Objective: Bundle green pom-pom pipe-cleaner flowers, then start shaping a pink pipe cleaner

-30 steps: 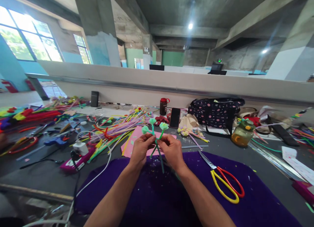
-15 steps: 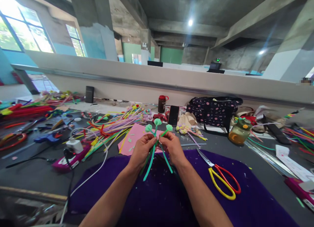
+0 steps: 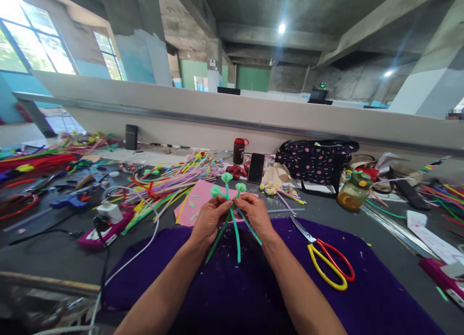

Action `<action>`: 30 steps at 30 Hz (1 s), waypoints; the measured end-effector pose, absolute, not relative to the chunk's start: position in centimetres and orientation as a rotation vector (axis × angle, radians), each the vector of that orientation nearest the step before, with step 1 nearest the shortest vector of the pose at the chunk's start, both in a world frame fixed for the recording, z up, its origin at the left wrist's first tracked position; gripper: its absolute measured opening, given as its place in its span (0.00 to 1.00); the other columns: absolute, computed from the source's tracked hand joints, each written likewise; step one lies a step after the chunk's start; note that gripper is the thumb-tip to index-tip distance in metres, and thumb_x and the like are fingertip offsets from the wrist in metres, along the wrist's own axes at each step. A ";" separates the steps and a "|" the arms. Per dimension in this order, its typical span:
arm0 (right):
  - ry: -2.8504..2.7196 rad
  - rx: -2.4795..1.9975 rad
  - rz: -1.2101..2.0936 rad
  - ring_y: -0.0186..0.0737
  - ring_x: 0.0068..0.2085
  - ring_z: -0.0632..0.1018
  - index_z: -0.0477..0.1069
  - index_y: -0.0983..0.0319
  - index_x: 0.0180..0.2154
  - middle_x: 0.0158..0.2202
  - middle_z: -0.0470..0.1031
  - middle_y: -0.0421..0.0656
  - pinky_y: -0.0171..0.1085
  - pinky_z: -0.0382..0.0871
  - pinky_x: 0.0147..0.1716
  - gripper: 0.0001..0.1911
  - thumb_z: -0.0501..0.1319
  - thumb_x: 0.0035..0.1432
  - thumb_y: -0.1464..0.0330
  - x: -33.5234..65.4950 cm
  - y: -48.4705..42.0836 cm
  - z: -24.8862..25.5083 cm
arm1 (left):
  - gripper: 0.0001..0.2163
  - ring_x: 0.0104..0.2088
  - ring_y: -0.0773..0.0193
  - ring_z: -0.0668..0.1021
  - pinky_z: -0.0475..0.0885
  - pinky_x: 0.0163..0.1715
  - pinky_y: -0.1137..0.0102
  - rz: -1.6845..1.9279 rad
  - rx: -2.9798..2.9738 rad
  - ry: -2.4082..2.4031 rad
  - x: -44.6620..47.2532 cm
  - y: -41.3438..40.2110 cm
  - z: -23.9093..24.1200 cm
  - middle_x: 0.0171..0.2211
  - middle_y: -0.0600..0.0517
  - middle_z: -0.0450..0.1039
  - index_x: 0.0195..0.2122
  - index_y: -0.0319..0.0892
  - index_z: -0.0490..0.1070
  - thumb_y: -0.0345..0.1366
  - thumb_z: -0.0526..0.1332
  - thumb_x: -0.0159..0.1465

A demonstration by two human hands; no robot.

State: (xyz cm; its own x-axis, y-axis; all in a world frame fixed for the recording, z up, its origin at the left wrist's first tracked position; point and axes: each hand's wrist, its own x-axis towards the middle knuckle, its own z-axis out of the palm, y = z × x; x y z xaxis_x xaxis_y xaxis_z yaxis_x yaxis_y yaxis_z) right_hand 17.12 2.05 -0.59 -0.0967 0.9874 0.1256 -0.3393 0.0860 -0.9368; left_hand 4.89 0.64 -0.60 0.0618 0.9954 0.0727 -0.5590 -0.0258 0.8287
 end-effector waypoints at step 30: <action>-1.423 -0.774 1.034 0.30 0.23 0.67 0.65 0.62 0.24 0.21 0.63 0.35 0.30 0.62 0.23 0.09 0.59 0.50 0.64 16.9 1.1 -0.2 | 0.08 0.22 0.71 0.72 0.65 0.22 0.77 1.356 1.060 0.742 3.7 0.5 -0.3 0.21 0.55 0.71 0.27 0.38 0.71 0.32 0.67 0.46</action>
